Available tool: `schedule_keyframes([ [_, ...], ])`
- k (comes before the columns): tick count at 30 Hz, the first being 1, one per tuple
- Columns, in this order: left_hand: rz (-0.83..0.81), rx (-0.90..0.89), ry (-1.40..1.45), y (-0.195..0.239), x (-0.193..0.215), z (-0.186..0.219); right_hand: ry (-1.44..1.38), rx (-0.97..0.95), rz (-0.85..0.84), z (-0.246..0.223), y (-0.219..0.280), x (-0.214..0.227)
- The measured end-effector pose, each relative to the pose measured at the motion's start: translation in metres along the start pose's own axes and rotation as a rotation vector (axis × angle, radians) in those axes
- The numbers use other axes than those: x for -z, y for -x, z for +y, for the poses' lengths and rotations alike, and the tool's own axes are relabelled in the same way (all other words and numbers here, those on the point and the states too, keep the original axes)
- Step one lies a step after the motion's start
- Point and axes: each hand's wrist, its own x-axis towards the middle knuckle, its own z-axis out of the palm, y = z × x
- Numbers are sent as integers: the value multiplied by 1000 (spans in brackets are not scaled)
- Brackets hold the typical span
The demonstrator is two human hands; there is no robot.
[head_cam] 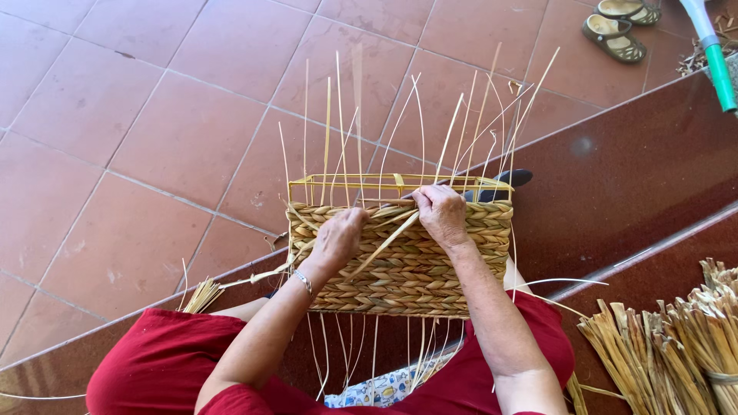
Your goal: The person sits on a tiled floor and weaves a rectangular basket using dried palm leaves. They interlace the leaves through a metal frame, periodically adjusting the weave and pulling strands tight to maintain the basket's shape.
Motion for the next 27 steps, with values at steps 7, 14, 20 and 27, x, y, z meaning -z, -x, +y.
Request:
schedule_keyframes([
  [7, 271, -240, -268, -33, 21, 34, -173, -134, -73, 3, 1, 3],
  [14, 273, -382, -356, -52, 22, 57, -173, -84, -37, 4, 3, -2],
  [20, 136, -524, -526, -56, -21, 51, -207, -146, 72, 3, 4, 1],
  [27, 44, 5, -88, -44, -14, 2, -58, -149, 144, 4, 4, -20],
])
